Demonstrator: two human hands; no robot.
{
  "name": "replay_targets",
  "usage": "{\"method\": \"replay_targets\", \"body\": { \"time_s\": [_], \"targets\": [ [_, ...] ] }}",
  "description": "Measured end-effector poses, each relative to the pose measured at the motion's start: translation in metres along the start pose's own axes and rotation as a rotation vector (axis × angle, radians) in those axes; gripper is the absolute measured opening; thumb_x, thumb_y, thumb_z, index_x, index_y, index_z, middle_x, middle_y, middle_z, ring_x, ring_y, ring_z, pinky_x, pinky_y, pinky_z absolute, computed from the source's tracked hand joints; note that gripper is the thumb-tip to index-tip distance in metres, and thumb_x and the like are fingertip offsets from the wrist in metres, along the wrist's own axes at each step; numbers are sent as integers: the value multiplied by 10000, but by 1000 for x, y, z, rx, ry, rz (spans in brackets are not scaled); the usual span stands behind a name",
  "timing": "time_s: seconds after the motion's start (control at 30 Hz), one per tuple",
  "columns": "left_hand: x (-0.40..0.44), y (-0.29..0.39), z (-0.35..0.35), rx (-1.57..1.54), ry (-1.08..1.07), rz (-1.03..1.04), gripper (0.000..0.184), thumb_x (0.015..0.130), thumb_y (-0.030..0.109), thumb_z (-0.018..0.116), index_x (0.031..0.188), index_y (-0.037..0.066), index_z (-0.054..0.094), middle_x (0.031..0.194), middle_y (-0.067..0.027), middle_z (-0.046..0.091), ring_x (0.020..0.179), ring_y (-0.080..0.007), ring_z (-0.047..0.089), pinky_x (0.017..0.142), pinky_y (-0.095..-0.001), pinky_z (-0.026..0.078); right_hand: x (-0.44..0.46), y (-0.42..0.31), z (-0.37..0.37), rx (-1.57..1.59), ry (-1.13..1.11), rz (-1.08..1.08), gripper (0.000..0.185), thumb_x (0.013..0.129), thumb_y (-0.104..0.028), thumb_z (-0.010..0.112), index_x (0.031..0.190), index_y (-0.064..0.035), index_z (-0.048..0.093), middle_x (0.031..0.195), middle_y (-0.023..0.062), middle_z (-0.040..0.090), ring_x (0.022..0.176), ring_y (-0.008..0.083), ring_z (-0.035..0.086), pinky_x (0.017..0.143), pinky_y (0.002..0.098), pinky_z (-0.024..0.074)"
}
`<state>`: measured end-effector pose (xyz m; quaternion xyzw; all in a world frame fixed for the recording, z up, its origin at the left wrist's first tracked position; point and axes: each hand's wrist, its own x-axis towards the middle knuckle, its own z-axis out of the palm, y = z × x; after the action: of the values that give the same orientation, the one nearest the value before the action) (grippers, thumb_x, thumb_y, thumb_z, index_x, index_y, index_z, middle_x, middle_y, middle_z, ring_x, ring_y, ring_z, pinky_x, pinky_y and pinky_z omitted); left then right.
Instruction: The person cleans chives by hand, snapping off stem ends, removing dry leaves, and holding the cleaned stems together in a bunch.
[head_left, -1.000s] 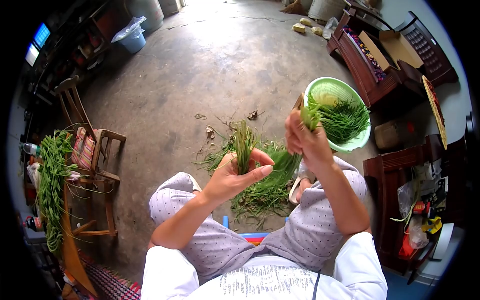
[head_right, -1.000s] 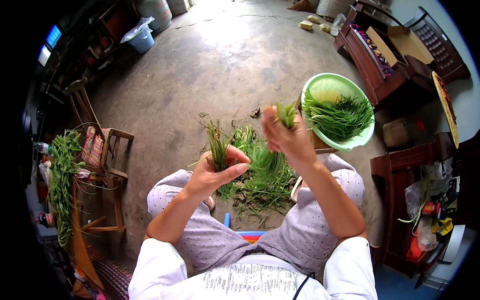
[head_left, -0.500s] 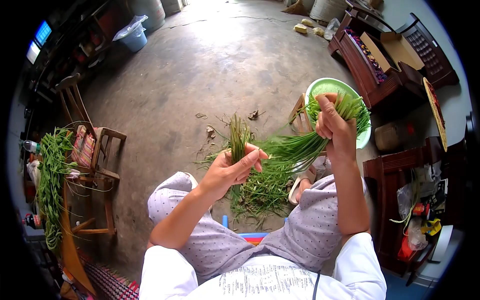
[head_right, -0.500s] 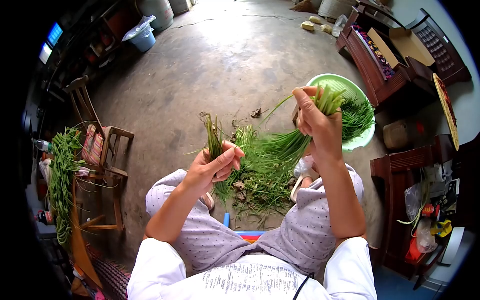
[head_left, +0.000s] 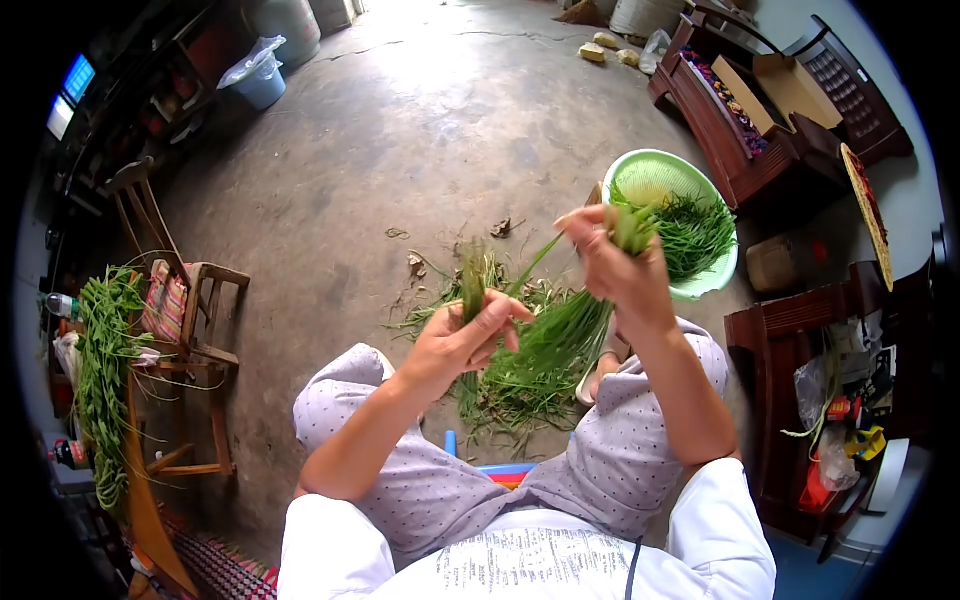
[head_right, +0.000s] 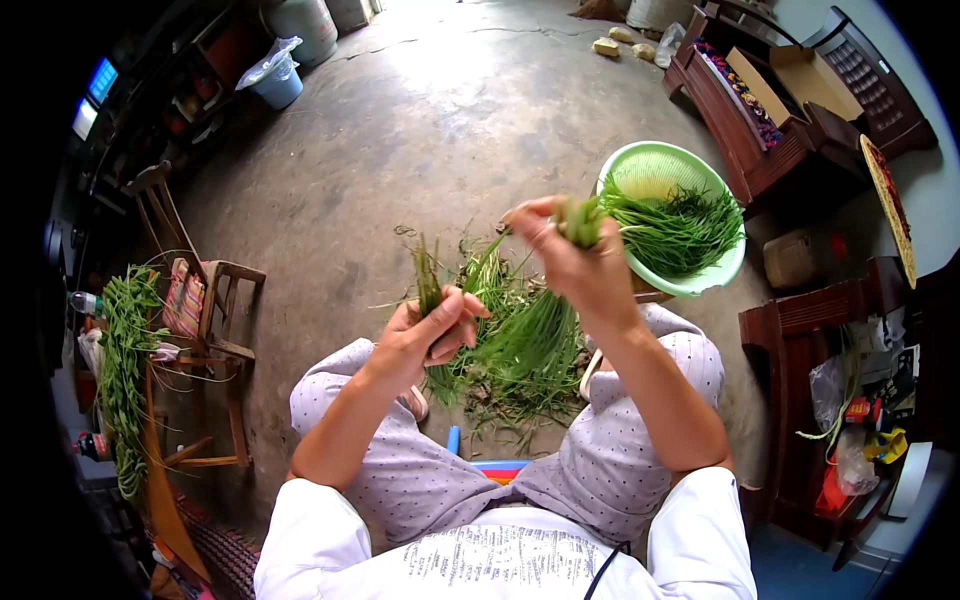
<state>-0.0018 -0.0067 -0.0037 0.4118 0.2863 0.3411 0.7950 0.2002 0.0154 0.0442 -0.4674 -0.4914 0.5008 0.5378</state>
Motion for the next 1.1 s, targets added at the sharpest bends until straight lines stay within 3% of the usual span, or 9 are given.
{"method": "replay_targets", "body": {
  "time_s": [0.17,0.3,0.4,0.5,0.57,0.67,0.9,1.03,1.1],
  "targets": [
    [-2,5,-16,-123,272,24,228,944,258,464,813,80,519,612,5,502,426,-32,327,375,-179,241,7,-15,-19,283,100,70,222,869,-245,615,910,-27,607,481,-84,346,387,18,301,374,196,261],
    [-5,4,-40,-196,331,28,209,943,247,466,846,71,523,602,16,469,439,-36,323,380,-181,249,11,-13,-32,364,129,22,251,878,-268,598,940,-25,593,487,-89,302,397,27,285,398,202,259],
    [-7,2,-58,-233,506,40,198,944,240,461,872,67,528,592,19,452,439,-39,324,376,-178,270,14,-13,-43,480,132,-16,238,888,-263,582,935,-30,583,491,-92,283,401,25,282,402,201,263],
    [-9,0,-73,-250,544,53,194,944,241,458,882,70,525,588,19,451,436,-38,322,374,-179,274,15,-14,-48,509,134,-56,213,902,-257,559,914,-45,571,538,-70,331,401,19,290,403,196,269],
    [-11,-1,-77,-287,519,52,175,941,226,462,914,66,529,603,23,451,450,-33,323,380,-174,271,14,-17,-45,462,211,-64,198,919,-254,530,906,-58,553,606,-33,448,401,18,313,405,190,284],
    [-14,3,-63,-277,426,24,156,937,203,464,950,63,532,624,28,450,468,-28,325,391,-165,268,12,-22,-40,392,177,-67,184,929,-244,511,896,-64,536,600,-20,477,396,29,320,405,192,293],
    [-15,4,-33,-244,-5,-33,151,931,144,457,1025,43,518,650,14,447,480,-24,334,401,-172,264,10,-9,-24,422,-56,45,190,932,-251,502,872,-73,527,533,-42,370,454,48,376,389,194,303],
    [-12,4,-24,-231,-112,-23,190,930,153,448,1054,20,503,655,5,456,492,-30,331,402,-175,260,8,7,-15,360,-274,47,225,892,-271,574,873,-49,544,573,-51,412,464,39,405,379,183,313],
    [-10,5,-18,-210,-228,-20,229,938,192,436,1064,12,498,653,1,457,498,-32,338,398,-177,258,3,8,-7,262,-276,90,208,879,-251,595,867,-47,563,584,-52,436,454,32,405,370,181,311]
  ]
}}
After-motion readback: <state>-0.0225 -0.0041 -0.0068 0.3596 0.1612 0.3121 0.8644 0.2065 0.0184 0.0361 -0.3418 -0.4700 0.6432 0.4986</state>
